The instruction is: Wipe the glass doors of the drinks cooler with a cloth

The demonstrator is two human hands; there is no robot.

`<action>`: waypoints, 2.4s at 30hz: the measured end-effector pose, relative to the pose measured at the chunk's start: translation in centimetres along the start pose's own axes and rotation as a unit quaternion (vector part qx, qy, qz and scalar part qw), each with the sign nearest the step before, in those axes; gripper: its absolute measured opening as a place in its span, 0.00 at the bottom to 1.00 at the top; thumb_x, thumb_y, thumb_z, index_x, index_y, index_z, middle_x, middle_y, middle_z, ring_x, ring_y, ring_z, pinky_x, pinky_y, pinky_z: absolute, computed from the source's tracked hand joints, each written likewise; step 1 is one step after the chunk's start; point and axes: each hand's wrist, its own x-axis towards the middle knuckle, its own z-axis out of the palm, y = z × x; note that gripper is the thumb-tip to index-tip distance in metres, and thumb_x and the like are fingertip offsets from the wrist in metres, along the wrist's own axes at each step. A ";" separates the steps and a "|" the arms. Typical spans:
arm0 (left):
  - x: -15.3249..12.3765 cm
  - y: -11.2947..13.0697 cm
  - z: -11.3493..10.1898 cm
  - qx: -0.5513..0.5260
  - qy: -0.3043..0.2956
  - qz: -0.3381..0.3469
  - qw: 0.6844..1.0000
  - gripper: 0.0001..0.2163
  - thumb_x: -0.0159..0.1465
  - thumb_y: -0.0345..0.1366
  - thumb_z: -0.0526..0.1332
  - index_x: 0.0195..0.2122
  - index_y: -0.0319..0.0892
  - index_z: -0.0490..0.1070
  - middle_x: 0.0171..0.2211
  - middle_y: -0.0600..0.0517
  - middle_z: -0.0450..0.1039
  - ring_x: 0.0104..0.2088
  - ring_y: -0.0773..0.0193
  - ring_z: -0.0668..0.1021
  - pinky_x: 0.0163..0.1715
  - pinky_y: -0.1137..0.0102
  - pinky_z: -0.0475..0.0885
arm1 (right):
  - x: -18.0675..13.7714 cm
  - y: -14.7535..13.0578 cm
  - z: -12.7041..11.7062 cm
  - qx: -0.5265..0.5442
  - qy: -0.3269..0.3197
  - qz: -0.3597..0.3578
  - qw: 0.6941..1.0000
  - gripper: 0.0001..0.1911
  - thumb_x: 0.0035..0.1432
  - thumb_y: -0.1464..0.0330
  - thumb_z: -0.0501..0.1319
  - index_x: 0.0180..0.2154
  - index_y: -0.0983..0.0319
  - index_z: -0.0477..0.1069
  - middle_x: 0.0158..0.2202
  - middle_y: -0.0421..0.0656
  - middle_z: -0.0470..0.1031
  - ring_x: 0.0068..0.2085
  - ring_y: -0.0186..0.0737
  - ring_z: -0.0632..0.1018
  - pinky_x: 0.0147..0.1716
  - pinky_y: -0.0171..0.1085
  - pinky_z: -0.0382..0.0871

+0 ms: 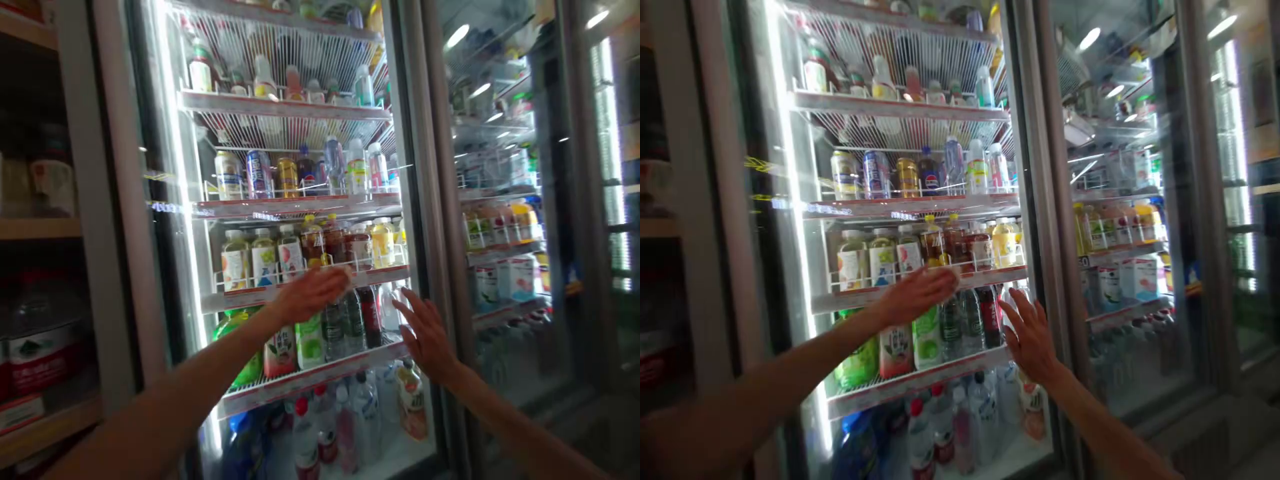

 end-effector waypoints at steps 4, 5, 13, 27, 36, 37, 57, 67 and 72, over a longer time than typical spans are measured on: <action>3.7 -1.5 1.0 0.023 0.064 -0.221 0.973 0.19 0.65 0.30 0.48 0.58 0.40 0.58 0.61 0.45 0.57 0.65 0.59 0.53 0.63 0.55 0.45 | -1.0 2.0 -1.1 -0.022 0.002 0.037 0.999 0.25 0.63 0.68 0.46 0.61 0.56 0.53 0.63 0.49 0.57 0.62 0.47 0.62 0.57 0.53 0.56; 4.4 -1.5 1.4 0.013 0.061 -0.182 0.981 0.19 0.64 0.31 0.49 0.58 0.41 0.59 0.61 0.46 0.58 0.64 0.60 0.54 0.63 0.56 0.45 | -1.1 2.3 -1.4 -0.028 -0.001 0.038 0.999 0.25 0.63 0.68 0.47 0.61 0.56 0.53 0.63 0.50 0.57 0.62 0.47 0.62 0.57 0.53 0.56; 9.0 1.1 3.9 -0.014 0.045 -0.170 0.984 0.21 0.64 0.32 0.49 0.59 0.40 0.57 0.63 0.44 0.54 0.64 0.55 0.54 0.62 0.51 0.46 | -0.5 3.7 -2.6 -0.077 -0.014 0.059 0.995 0.26 0.63 0.67 0.47 0.62 0.57 0.50 0.63 0.50 0.57 0.63 0.48 0.58 0.58 0.54 0.53; 14.7 9.2 7.1 -0.102 0.001 -0.018 0.995 0.21 0.62 0.29 0.48 0.58 0.39 0.59 0.63 0.47 0.54 0.64 0.60 0.56 0.62 0.58 0.49 | -4.1 5.8 -4.7 -0.126 -0.015 0.086 0.988 0.26 0.61 0.69 0.48 0.61 0.55 0.52 0.62 0.49 0.57 0.62 0.48 0.60 0.58 0.52 0.55; 9.2 10.6 6.6 -0.097 -0.020 0.000 0.995 0.25 0.60 0.30 0.52 0.60 0.38 0.56 0.63 0.44 0.53 0.64 0.54 0.54 0.62 0.53 0.46 | -4.5 4.1 -3.8 -0.117 -0.035 0.089 0.988 0.25 0.62 0.67 0.47 0.61 0.57 0.53 0.61 0.51 0.59 0.62 0.48 0.60 0.57 0.53 0.55; 8.5 10.4 6.5 -0.102 -0.021 0.050 0.993 0.23 0.60 0.31 0.52 0.59 0.40 0.58 0.63 0.46 0.54 0.64 0.57 0.55 0.63 0.56 0.47 | -4.3 3.7 -3.5 -0.112 -0.040 0.087 0.989 0.25 0.62 0.67 0.47 0.61 0.57 0.54 0.61 0.51 0.59 0.62 0.48 0.61 0.57 0.53 0.56; -6.8 2.7 -0.3 -0.020 0.019 -0.068 0.997 0.20 0.61 0.30 0.53 0.55 0.45 0.62 0.62 0.46 0.57 0.64 0.57 0.53 0.63 0.51 0.44 | 4.1 -7.0 2.1 0.000 -0.051 -0.015 0.999 0.23 0.60 0.69 0.49 0.57 0.62 0.61 0.64 0.51 0.55 0.65 0.48 0.54 0.60 0.53 0.50; -11.3 0.4 -2.4 0.044 0.048 -0.206 0.976 0.20 0.62 0.30 0.53 0.56 0.49 0.61 0.62 0.47 0.56 0.64 0.58 0.52 0.62 0.51 0.44 | 7.4 -8.7 5.2 0.012 -0.026 -0.018 0.999 0.25 0.60 0.69 0.50 0.59 0.60 0.58 0.65 0.49 0.53 0.66 0.49 0.50 0.61 0.55 0.46; -13.3 -0.2 -3.0 0.015 0.039 -0.104 0.994 0.19 0.63 0.30 0.52 0.55 0.51 0.62 0.62 0.52 0.57 0.64 0.64 0.54 0.63 0.56 0.43 | 6.3 -9.0 5.8 0.011 -0.052 -0.043 0.998 0.24 0.59 0.70 0.51 0.57 0.61 0.60 0.64 0.50 0.53 0.66 0.50 0.50 0.60 0.55 0.48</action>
